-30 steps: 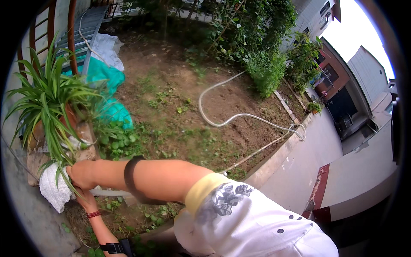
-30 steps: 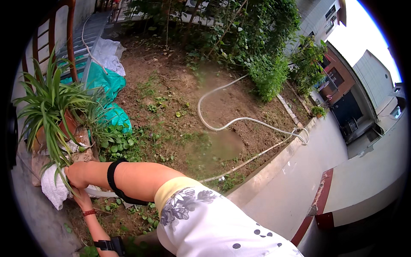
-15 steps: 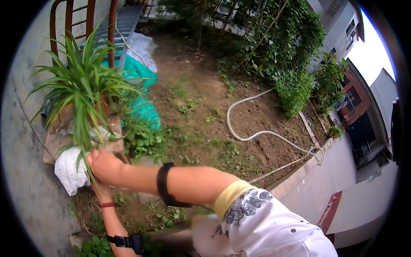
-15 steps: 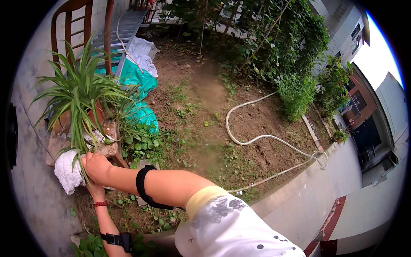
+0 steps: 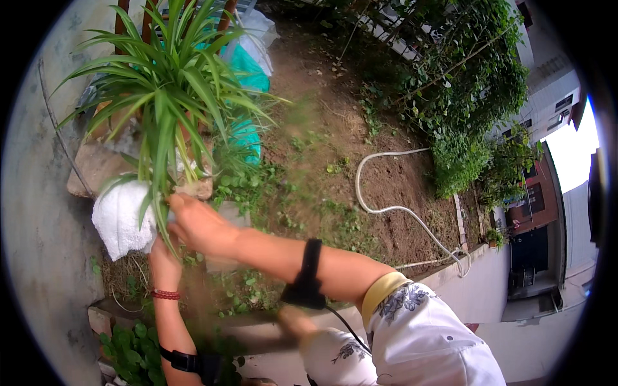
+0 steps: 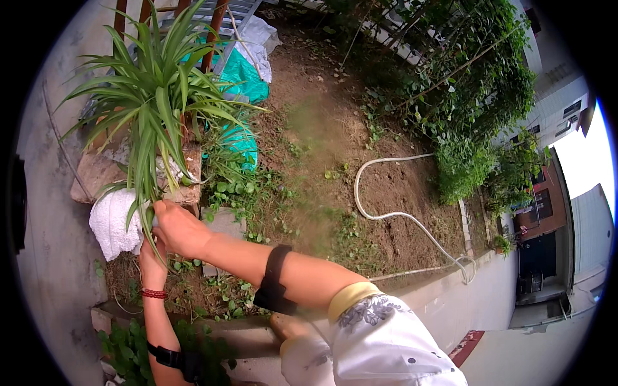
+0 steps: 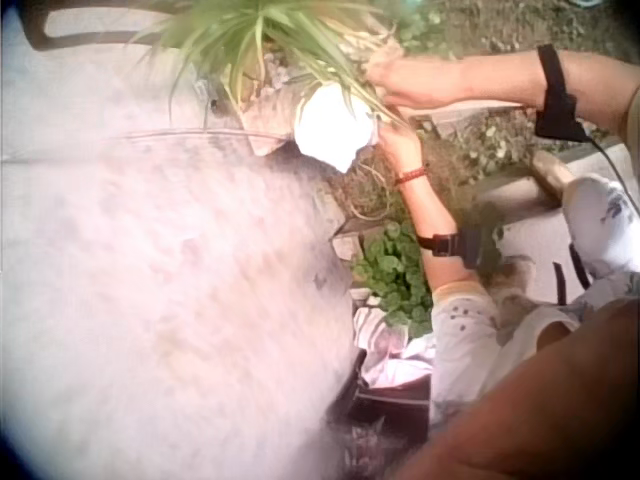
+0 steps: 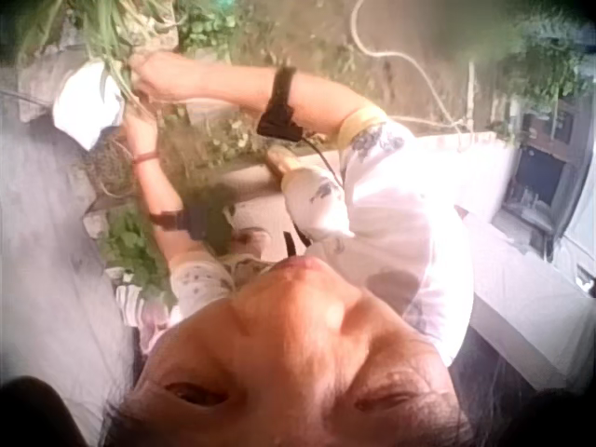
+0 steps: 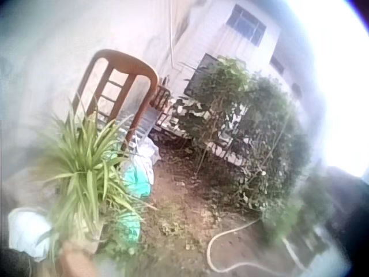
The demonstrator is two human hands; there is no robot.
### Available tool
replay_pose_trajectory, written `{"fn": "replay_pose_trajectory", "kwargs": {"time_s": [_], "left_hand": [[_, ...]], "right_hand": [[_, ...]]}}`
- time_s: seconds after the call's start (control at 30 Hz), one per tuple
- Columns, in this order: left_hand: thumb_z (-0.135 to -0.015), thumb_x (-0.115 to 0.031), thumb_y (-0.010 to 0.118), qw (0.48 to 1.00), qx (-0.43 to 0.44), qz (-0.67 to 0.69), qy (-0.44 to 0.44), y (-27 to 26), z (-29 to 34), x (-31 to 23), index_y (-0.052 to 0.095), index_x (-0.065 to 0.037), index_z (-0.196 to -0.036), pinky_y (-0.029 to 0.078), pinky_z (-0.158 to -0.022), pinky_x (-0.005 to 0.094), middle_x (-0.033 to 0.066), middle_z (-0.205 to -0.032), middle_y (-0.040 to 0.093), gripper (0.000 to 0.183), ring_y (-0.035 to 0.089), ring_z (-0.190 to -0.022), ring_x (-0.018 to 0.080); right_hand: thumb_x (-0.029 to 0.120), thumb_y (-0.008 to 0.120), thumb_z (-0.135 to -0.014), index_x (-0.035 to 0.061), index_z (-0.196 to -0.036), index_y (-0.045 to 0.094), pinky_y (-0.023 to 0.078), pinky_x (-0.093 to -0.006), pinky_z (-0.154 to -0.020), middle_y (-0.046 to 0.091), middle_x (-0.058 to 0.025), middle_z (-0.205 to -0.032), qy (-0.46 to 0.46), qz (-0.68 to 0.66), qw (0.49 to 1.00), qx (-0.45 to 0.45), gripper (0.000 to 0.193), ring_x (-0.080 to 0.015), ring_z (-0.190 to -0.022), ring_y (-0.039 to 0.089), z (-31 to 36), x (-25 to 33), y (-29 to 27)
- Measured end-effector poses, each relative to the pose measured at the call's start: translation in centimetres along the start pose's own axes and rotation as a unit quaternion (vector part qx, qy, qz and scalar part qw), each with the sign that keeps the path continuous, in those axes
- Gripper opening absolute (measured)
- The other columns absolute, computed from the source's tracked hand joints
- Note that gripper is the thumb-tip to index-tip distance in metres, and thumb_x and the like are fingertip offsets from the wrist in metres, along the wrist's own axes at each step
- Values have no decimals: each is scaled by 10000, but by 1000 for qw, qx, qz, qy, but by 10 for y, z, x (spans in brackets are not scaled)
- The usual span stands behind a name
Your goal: The person handles a long green plant stem, rinses it in an outdoor sink, and then uses a white hose to water several plants in a courtyard garden.
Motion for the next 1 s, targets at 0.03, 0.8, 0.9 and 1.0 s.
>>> {"fn": "replay_pose_trajectory", "kwargs": {"time_s": [0.03,0.8,0.9,1.0], "left_hand": [[-923,-207,526,1000,-7,17,11,1,10,-14,547,-15,-1151,473,-745,419,214,-934,641,298,621,-866,377],[-801,-121,598,763,63,59,-641,-273,569,-47,494,-30,-1137,437,-454,270,57,-768,592,364,563,-655,142],[-810,-153,598,774,133,74,-614,-262,551,-101,513,-47,-1122,455,-483,280,59,-798,607,340,586,-684,153],[-826,-180,601,832,147,60,-531,-233,528,-150,527,-68,-1117,473,-520,296,65,-852,626,320,609,-723,168]], "right_hand": [[46,584,-782,-102,-961,447,492,-450,-784,527,-318,-971,6,0,1000,8,269,-444,-905,576,1,-2,-2],[347,629,-795,37,-1042,630,466,-429,-867,641,-216,-1000,469,-18,878,92,397,-366,-968,600,363,-7,-205],[337,645,-798,37,-968,650,491,-432,-782,665,-192,-875,552,61,829,69,346,-348,-843,636,544,-25,-272],[192,573,-844,37,-906,627,535,-331,-565,658,-106,-751,691,-91,711,-93,175,-211,-605,663,721,-5,-349]]}}
Point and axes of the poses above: each hand's wrist, its own z-axis away from the middle knuckle, its own y-axis out of the palm, x = y × z, the point moved 6 cm from there along -z, towards the middle knuckle
